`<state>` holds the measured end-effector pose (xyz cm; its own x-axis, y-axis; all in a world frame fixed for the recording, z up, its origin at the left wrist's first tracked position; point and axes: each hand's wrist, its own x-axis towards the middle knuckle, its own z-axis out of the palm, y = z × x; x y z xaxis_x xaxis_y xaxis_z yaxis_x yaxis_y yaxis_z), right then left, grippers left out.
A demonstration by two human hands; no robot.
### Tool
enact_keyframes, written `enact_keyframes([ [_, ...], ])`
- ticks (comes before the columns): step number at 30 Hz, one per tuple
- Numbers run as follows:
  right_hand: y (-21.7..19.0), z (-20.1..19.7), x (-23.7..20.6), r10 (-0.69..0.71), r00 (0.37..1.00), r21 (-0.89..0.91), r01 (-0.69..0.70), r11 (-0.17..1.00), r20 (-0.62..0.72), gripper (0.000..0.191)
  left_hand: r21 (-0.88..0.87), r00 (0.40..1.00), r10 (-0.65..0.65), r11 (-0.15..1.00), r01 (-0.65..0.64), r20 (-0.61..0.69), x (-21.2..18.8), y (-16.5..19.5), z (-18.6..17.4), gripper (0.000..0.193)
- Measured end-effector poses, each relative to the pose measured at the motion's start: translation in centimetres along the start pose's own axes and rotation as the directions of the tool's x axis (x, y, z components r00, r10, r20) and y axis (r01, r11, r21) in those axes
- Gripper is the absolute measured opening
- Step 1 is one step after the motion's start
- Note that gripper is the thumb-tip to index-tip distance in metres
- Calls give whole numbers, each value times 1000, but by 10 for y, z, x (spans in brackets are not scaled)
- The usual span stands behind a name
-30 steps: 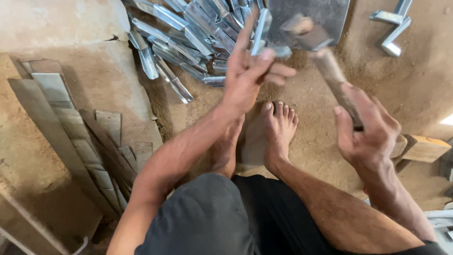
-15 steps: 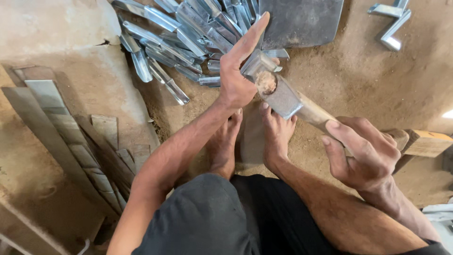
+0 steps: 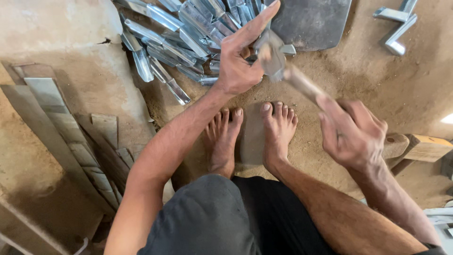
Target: The person sits on the ground and hammers small galvanized metal angle pieces on a flat steel plate, bending and flattening them one at a time, then tosses each finished piece onto a growing pile of similar metal pieces.
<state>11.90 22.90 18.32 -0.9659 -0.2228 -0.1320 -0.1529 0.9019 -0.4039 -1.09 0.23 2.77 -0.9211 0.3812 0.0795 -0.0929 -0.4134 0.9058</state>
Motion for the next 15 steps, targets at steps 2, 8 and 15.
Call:
enact_keyframes([
  [2,4,1,-6,31,997,-3,-32,999,-76,51,-95,1000,-4,996,6,25,3,-3,-3,81],
  [8,13,15,-9,26,995,64,-20,998,-94,50,1,995,-94,996,94,-21,8,-3,-1,78],
  [15,31,18,-52,203,939,167,-162,973,-276,45,-191,973,-122,978,84,-196,0,8,14,73],
])
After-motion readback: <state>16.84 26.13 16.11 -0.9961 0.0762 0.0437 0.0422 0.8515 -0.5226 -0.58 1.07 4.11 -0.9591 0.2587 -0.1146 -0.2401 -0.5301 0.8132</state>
